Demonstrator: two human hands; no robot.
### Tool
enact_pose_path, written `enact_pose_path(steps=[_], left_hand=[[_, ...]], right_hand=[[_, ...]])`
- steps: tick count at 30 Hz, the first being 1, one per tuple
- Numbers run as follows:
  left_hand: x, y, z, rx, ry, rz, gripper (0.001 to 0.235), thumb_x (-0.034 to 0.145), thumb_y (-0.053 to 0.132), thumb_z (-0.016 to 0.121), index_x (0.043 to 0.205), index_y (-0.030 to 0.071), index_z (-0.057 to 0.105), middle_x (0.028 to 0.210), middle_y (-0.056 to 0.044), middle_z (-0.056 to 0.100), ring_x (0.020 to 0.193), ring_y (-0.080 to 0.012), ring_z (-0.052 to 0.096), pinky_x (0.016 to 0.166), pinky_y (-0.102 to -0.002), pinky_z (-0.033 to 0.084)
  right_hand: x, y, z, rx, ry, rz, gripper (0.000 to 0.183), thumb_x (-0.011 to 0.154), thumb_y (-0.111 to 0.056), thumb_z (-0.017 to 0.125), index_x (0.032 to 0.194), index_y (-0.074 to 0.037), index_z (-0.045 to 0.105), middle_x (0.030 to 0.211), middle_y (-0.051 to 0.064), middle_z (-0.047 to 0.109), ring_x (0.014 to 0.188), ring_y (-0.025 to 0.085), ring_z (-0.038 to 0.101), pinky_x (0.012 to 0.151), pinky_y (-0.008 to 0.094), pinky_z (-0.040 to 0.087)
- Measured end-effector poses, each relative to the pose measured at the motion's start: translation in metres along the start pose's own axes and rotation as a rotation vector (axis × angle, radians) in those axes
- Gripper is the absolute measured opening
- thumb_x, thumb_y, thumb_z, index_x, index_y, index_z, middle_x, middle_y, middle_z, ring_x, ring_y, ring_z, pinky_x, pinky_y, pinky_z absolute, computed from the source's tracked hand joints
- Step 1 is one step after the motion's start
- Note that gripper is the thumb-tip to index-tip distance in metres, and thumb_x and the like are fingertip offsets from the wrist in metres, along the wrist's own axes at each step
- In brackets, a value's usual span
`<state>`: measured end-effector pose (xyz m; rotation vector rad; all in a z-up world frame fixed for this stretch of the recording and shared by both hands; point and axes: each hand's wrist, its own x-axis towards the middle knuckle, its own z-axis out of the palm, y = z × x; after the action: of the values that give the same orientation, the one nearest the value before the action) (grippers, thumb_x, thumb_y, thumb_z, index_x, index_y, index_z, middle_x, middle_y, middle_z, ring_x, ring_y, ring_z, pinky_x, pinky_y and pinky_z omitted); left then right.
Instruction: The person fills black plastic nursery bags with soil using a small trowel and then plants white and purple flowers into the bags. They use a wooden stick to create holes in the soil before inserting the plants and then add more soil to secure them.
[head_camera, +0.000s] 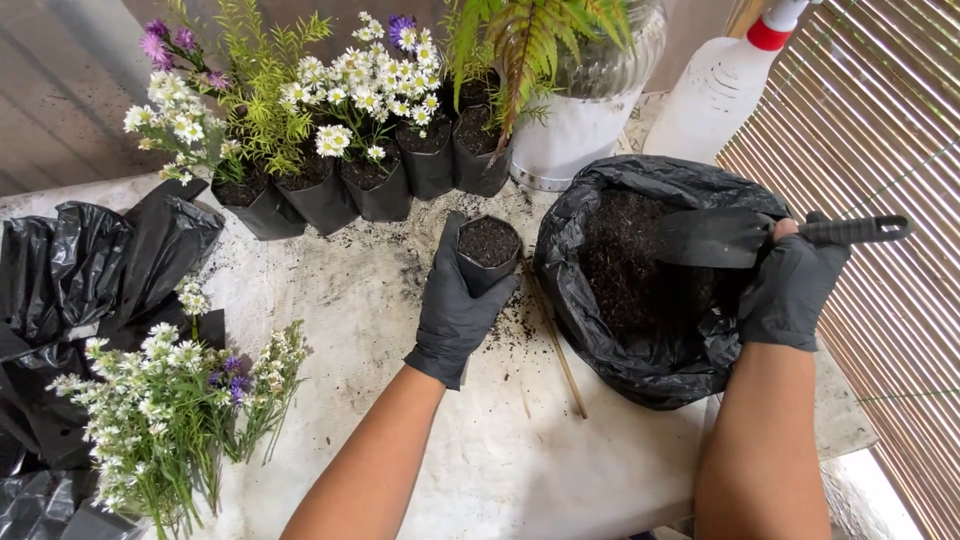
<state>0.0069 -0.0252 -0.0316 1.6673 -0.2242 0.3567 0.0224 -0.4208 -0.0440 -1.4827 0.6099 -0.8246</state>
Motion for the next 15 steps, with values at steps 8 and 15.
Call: enact_pose_path(steps=[8,15], left_hand=[[-0.001,-0.004,-0.001,-0.007,-0.036,-0.006,0.091,0.078,0.015,0.083,0.155,0.01,0.035,0.143,-0.015,0.062,0.129,-0.0288,0.064,0.112,-0.035,0.049],[-0.004,-0.009,-0.003,0.073,-0.026,0.043,0.097,0.076,0.018,0.086,0.157,0.013,0.033,0.145,-0.019,0.059,0.132,-0.0364,0.061,0.106,-0.044,0.056]], right_hand=[[0.011,-0.01,-0.002,0.168,0.098,0.158,0.02,0.093,-0.011,0.068,0.113,-0.014,0.063,0.094,-0.002,0.067,0.08,0.009,0.073,0.072,0.023,0.065],[-0.062,-0.084,0.022,0.227,-0.091,0.203,0.019,0.098,-0.018,0.061,0.117,-0.015,0.063,0.095,-0.004,0.067,0.081,0.009,0.071,0.076,0.021,0.064]])
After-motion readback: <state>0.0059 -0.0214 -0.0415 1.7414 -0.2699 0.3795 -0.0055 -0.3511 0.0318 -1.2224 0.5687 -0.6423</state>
